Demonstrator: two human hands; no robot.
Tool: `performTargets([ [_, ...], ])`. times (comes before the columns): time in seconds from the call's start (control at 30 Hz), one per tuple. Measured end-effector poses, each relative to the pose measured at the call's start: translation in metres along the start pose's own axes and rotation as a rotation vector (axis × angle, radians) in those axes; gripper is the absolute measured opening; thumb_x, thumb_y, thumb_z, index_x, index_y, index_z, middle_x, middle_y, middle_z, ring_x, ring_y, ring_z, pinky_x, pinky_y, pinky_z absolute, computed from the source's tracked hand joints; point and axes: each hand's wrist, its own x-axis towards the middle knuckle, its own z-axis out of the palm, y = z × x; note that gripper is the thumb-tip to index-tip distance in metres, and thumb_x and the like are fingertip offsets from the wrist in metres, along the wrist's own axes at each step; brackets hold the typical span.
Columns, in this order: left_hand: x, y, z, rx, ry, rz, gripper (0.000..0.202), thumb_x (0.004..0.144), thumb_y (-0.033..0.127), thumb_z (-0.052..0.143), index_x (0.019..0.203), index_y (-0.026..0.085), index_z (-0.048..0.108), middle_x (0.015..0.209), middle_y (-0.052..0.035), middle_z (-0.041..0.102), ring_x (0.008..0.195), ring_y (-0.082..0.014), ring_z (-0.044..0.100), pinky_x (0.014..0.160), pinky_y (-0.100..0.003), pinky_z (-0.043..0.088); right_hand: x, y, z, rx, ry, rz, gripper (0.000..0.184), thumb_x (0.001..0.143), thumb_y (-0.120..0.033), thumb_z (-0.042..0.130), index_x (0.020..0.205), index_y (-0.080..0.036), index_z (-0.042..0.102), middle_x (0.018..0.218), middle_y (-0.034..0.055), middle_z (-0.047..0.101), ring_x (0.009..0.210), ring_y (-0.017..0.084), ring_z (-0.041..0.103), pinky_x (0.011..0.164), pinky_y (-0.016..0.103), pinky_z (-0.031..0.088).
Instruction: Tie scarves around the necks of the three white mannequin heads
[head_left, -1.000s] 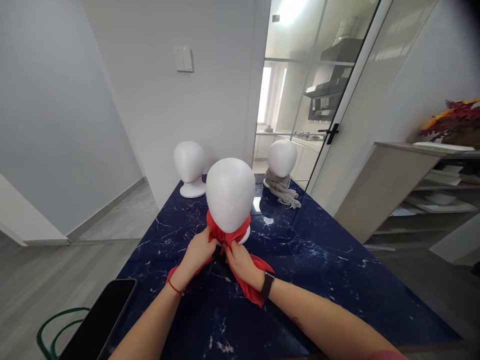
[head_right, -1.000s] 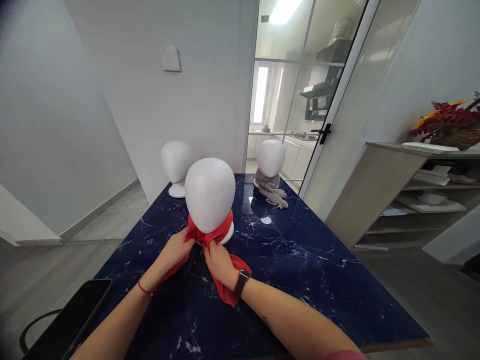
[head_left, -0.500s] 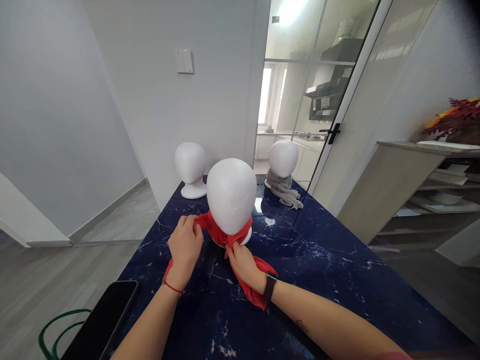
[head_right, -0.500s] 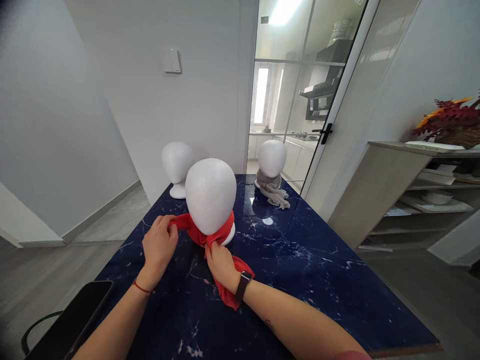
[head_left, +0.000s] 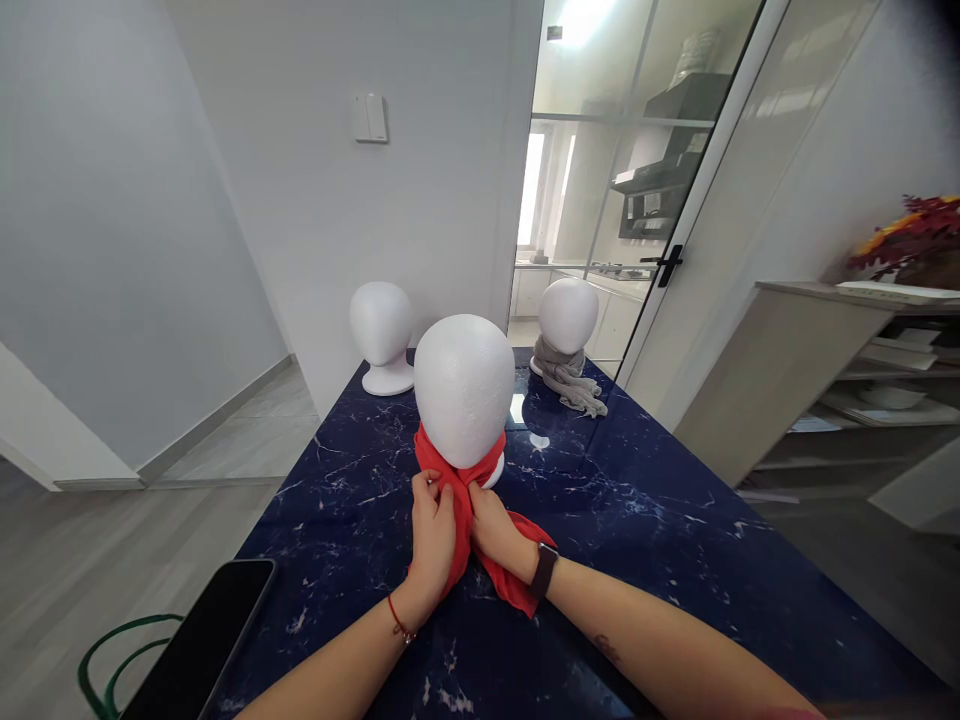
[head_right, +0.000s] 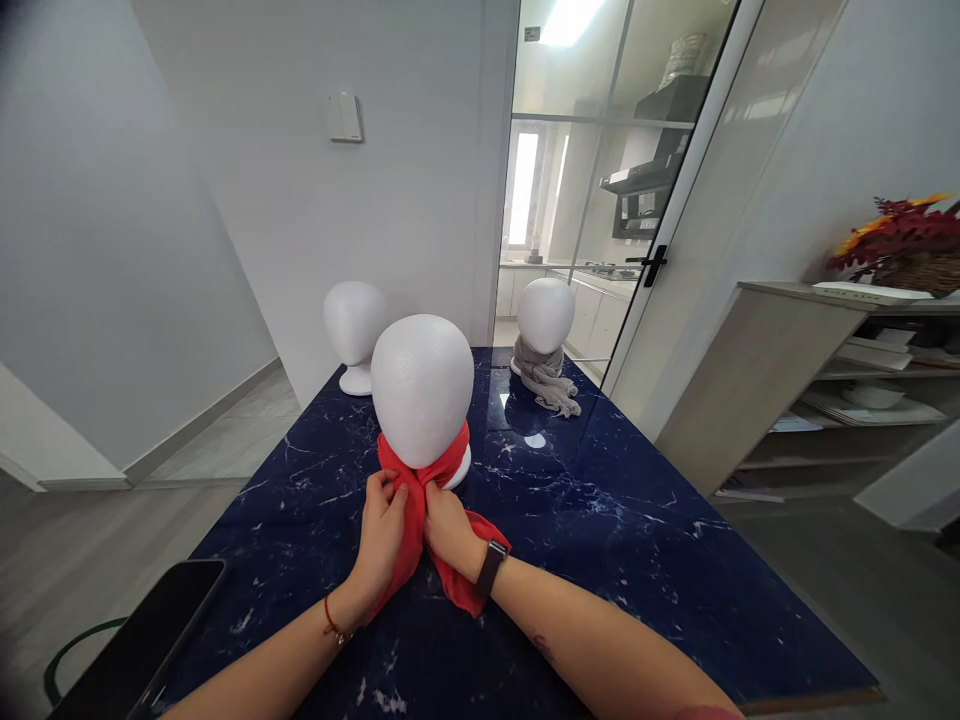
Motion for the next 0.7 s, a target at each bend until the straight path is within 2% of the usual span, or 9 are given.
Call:
performTargets([
  [0.07,0.004,-0.004,-0.001,-0.105,0.04,-0.145,0.023,0.076,0.023,0.058,0.095,0.021,0.044,0.084,-0.0022,0.061,0.074,-0.0145,0.06,0.07,-0.028,0.045,-0.001,-0.002,-0.003,0.029,0.006,0.015,0.015,0.083,-0.009,0.039,0.086,-0.016,0.052,0.079,0.0079,0.064,0.063,0.014,0.053,0.062,0.025,0.039],
  [0.17,0.009,-0.009,-0.001,-0.218,-0.011,-0.284,0.025,0.07,0.028,0.064,0.086,0.019,0.046,0.074,-0.0009,0.06,0.063,-0.0132,0.058,0.062,-0.027,0.045,-0.001,-0.003,-0.007,0.089,0.001,-0.014,0.015,0.081,-0.008,0.041,0.086,-0.016,0.053,0.08,0.0077,0.065,0.064,0.014,0.054,0.062,0.025,0.04],
  [0.3,0.012,-0.012,-0.001,-0.308,-0.104,-0.284,0.026,0.064,0.033,0.069,0.073,0.017,0.05,0.068,0.0011,0.058,0.058,-0.0105,0.054,0.058,-0.025,0.043,-0.001,-0.003,-0.01,0.143,-0.047,-0.034,0.015,0.081,-0.009,0.041,0.084,-0.016,0.053,0.082,0.0082,0.065,0.066,0.015,0.056,0.064,0.025,0.041],
  [0.43,0.011,-0.007,-0.001,-0.35,-0.087,-0.297,0.026,0.061,0.031,0.072,0.072,0.016,0.053,0.066,0.0025,0.059,0.057,-0.0088,0.054,0.057,-0.022,0.043,-0.004,-0.007,-0.014,0.16,-0.059,-0.065,0.018,0.083,-0.007,0.038,0.089,-0.014,0.054,0.089,0.0098,0.065,0.073,0.016,0.057,0.071,0.027,0.043],
  [0.57,0.008,0.005,-0.001,-0.413,-0.18,-0.396,0.02,0.064,0.029,0.069,0.073,0.013,0.059,0.066,-0.0015,0.064,0.056,-0.0102,0.056,0.058,-0.023,0.045,-0.012,-0.017,-0.019,-0.069,-0.011,-0.133,0.025,0.088,-0.01,0.033,0.098,-0.013,0.056,0.103,0.0125,0.059,0.092,0.019,0.052,0.084,0.033,0.04],
  [0.7,0.005,0.015,0.001,-0.488,-0.251,-0.539,0.013,0.07,0.026,0.064,0.072,0.013,0.062,0.063,-0.0026,0.065,0.05,-0.0112,0.054,0.054,-0.024,0.045,-0.018,-0.026,-0.026,-0.317,0.047,-0.085,0.025,0.089,-0.015,0.036,0.099,-0.015,0.059,0.108,0.0133,0.052,0.103,0.024,0.043,0.088,0.039,0.035],
])
